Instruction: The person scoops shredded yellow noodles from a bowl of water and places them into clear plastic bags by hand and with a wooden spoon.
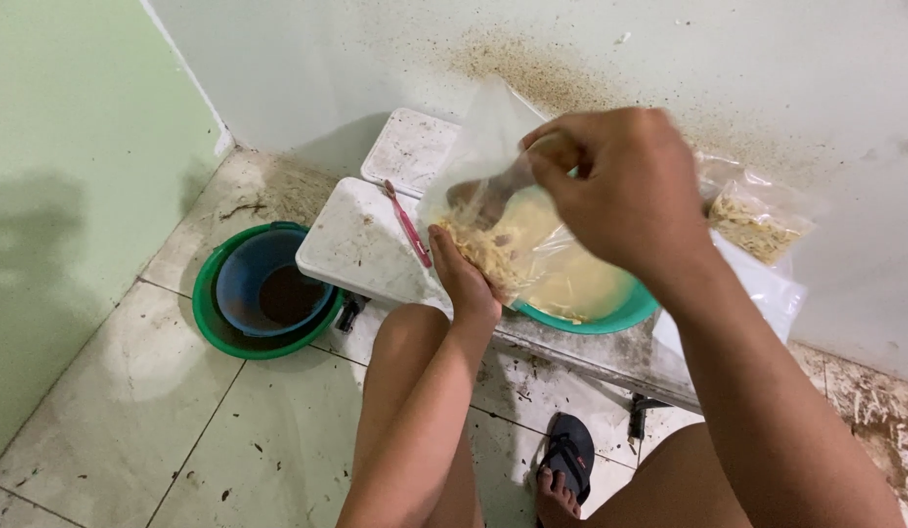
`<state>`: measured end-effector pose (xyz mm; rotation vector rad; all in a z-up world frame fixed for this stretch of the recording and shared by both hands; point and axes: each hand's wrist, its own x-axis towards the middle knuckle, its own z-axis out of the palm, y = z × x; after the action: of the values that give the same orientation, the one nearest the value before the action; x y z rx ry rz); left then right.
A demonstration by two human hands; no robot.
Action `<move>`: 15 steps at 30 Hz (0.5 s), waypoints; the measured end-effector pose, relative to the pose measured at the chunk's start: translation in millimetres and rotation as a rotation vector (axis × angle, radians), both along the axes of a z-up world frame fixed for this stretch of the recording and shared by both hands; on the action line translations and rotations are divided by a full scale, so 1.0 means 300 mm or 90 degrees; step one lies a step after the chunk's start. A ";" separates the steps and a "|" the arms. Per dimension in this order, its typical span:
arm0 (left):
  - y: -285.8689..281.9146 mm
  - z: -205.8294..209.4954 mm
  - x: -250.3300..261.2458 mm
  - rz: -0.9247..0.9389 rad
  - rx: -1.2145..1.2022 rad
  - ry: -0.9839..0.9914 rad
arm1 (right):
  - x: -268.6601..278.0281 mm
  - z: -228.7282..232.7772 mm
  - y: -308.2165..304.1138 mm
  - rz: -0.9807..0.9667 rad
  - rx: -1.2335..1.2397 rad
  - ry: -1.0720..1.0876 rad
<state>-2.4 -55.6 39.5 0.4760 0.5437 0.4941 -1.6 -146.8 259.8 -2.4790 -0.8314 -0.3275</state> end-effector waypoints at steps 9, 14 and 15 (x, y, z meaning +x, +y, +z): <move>0.006 0.138 -0.079 -0.086 0.039 0.076 | 0.018 0.040 -0.131 0.015 0.109 0.004; 0.004 0.116 -0.062 -0.084 0.021 0.086 | 0.019 0.020 -0.163 -0.012 0.145 0.025; 0.004 0.116 -0.062 -0.085 0.017 0.079 | 0.019 0.018 -0.170 -0.015 0.143 0.029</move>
<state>-20.9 -54.4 74.3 0.5678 0.6210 0.3451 3.9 -197.8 265.3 -2.2795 -0.7057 -0.3510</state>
